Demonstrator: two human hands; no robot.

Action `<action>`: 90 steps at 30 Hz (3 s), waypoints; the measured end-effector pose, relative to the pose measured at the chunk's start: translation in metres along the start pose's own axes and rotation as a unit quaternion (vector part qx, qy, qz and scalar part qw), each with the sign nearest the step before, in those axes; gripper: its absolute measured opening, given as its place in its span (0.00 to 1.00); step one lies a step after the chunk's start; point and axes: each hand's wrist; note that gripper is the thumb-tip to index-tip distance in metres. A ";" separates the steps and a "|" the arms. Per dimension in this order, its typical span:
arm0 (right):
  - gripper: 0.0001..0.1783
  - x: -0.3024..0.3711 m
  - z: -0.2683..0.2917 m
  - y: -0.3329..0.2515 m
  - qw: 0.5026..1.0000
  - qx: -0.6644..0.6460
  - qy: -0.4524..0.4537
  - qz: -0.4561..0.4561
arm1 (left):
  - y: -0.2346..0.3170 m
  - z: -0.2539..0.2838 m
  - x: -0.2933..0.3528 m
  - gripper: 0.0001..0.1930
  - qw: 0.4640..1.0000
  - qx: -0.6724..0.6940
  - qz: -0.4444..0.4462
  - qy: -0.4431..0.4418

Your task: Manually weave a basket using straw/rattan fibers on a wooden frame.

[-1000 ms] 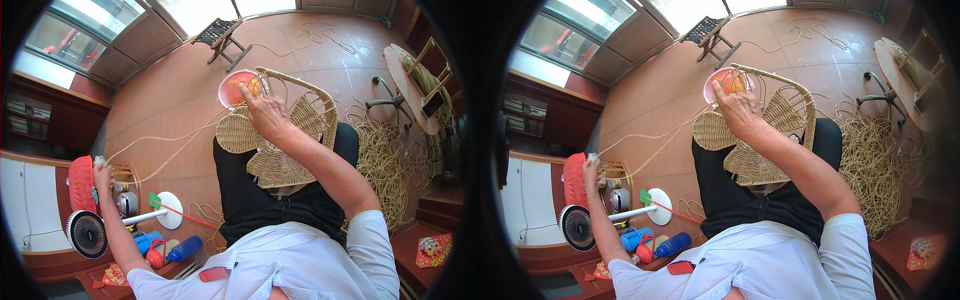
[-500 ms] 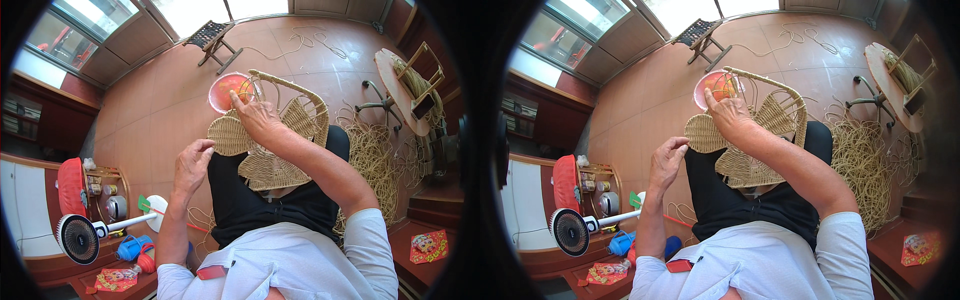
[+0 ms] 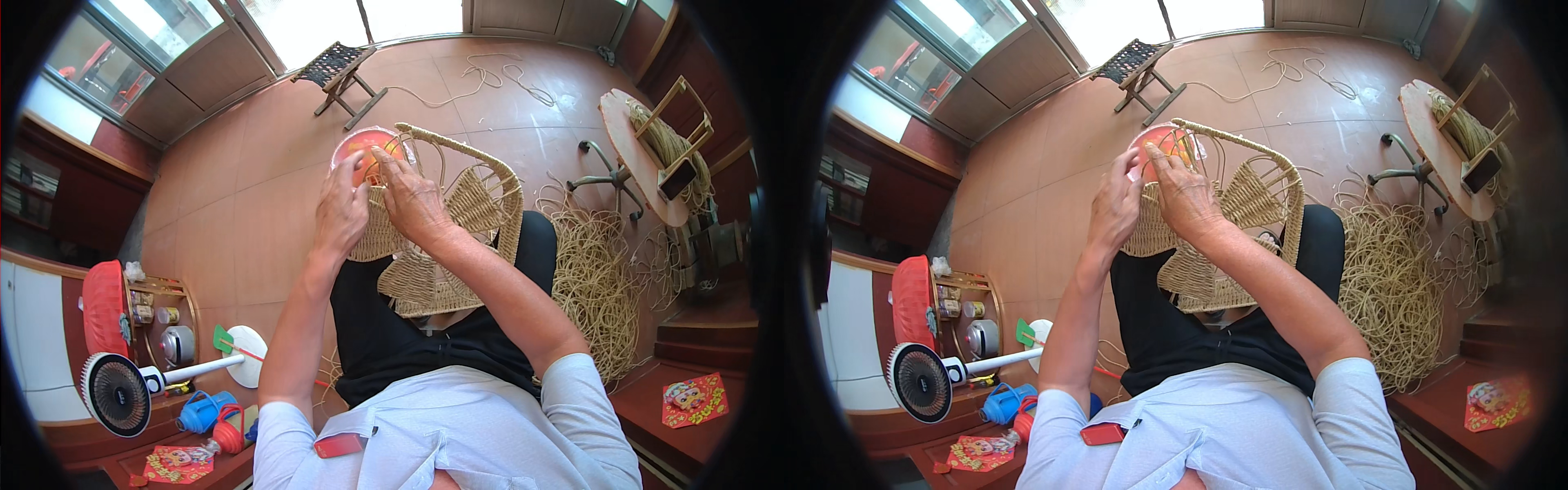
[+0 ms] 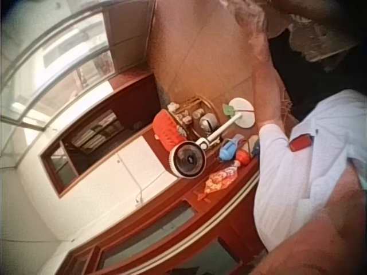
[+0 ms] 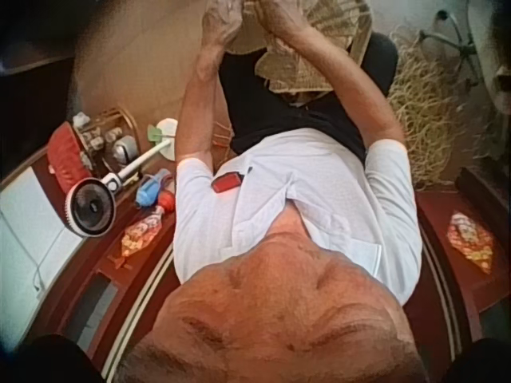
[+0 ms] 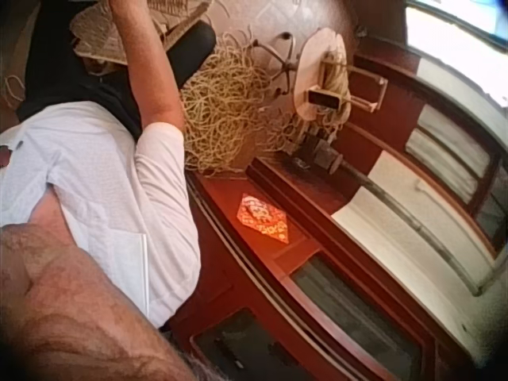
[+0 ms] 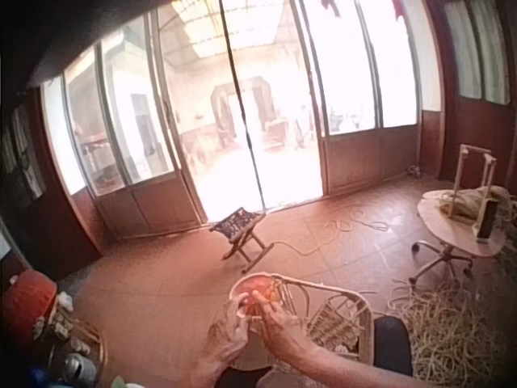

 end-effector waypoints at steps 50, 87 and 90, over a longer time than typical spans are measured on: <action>0.35 0.025 0.085 0.030 0.994 0.083 -0.069 0.007 | 0.057 -0.052 0.032 0.05 0.997 -0.031 -0.067 -0.006; 0.08 0.361 0.587 0.292 0.703 -0.308 0.502 -0.399 | 0.092 -0.058 0.034 0.03 0.986 0.018 -0.162 -0.048; 0.16 0.501 0.654 0.301 0.653 -0.227 0.584 -0.426 | 0.100 -0.055 0.032 0.06 0.993 0.023 -0.096 -0.066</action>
Point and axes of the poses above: each hand's wrist, its own x-axis away from the middle knuckle, its own z-axis out of the back of the hand, y = z × x, and after that the axes turned 7 degrees about z, right-handed
